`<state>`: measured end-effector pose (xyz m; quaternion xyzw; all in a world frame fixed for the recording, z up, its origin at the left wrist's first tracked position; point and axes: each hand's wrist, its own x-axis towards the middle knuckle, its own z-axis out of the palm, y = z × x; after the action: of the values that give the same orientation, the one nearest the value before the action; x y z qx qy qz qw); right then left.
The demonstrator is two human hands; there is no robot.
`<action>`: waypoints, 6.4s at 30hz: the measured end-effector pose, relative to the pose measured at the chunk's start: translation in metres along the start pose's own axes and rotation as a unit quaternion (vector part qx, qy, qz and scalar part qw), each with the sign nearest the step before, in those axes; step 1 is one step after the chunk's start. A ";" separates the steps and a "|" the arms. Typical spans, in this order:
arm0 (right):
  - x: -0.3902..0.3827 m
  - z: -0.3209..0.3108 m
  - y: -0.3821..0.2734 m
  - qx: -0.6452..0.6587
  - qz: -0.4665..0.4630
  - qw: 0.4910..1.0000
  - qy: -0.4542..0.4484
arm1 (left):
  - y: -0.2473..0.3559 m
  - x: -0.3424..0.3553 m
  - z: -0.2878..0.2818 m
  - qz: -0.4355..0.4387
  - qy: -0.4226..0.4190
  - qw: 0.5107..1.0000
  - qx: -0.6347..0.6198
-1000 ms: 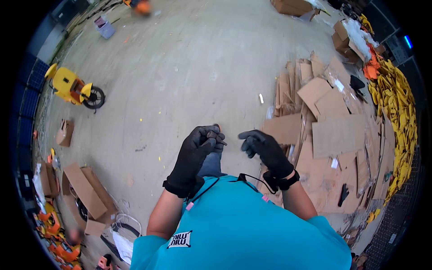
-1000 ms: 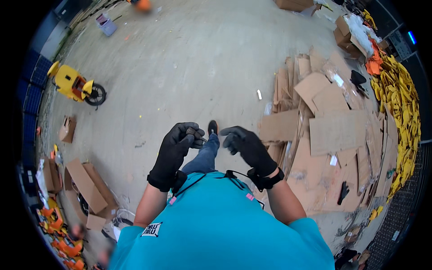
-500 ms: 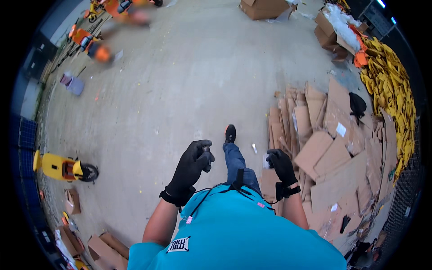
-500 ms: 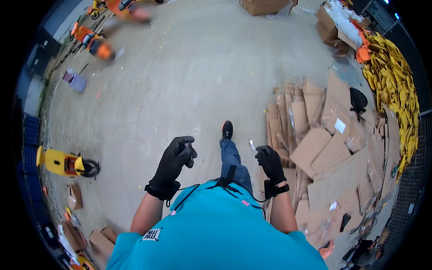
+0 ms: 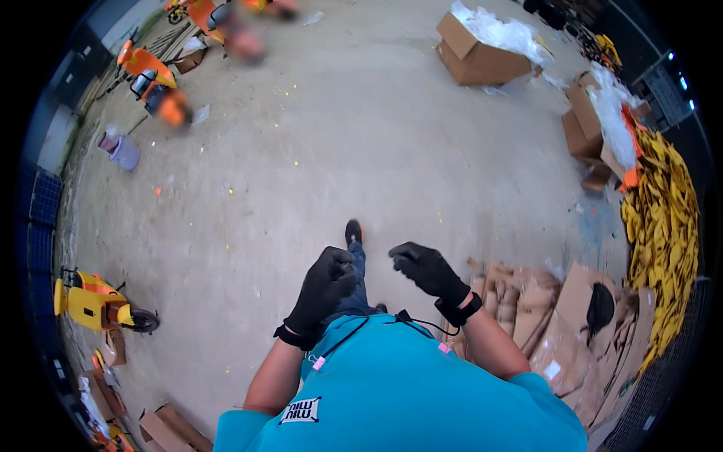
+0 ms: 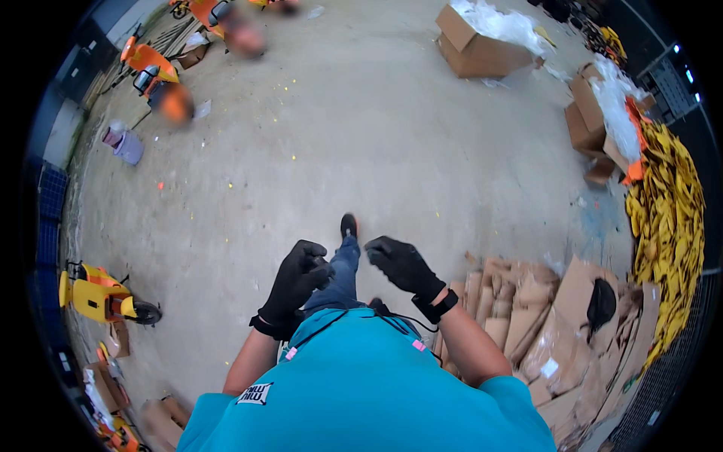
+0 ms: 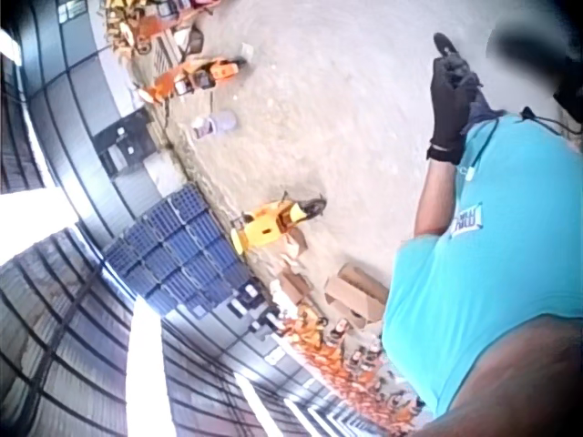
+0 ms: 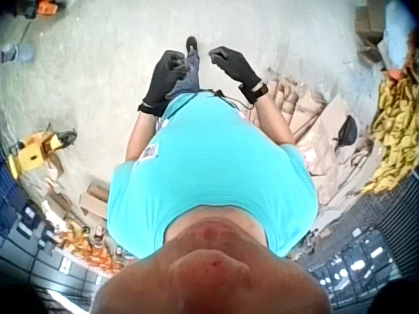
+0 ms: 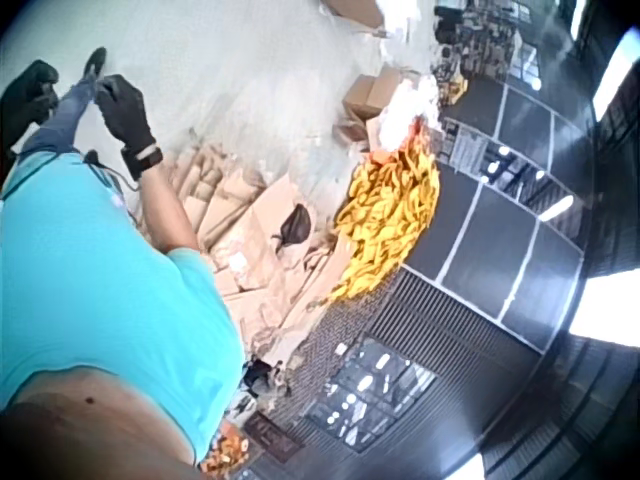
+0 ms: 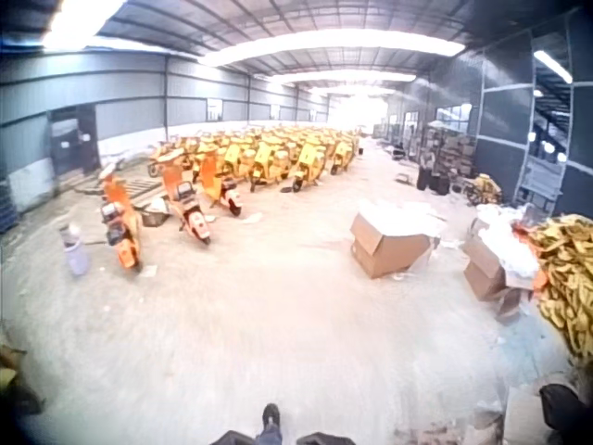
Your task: The person repairs a scooter frame by hand and using tools. The person retrieves a component from a tool case, positions it on the rear shock assembly, and secures it using an impact driver and an adjustable wrench.
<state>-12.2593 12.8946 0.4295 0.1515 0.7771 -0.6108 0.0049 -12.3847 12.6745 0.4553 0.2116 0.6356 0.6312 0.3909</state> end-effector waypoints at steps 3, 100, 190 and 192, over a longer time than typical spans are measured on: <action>0.104 -0.033 -0.033 -0.007 0.032 0.994 -0.102 | 0.011 0.117 -0.025 0.027 -0.014 0.999 0.021; 2.267 -2.397 0.101 0.175 0.108 0.911 0.357 | 0.805 3.369 0.552 0.060 -0.428 0.875 0.218; 2.029 -4.991 0.822 0.120 0.279 0.778 0.550 | 0.886 4.875 2.942 0.178 -0.628 0.736 0.179; 2.031 -5.049 0.845 0.113 0.263 0.801 0.526 | 0.885 4.909 2.976 0.167 -0.606 0.754 0.190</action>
<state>-13.0963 18.3372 0.5185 0.6475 0.5160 -0.4959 -0.2619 -13.2793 18.4138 0.4885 0.7225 0.3268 0.2919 0.5348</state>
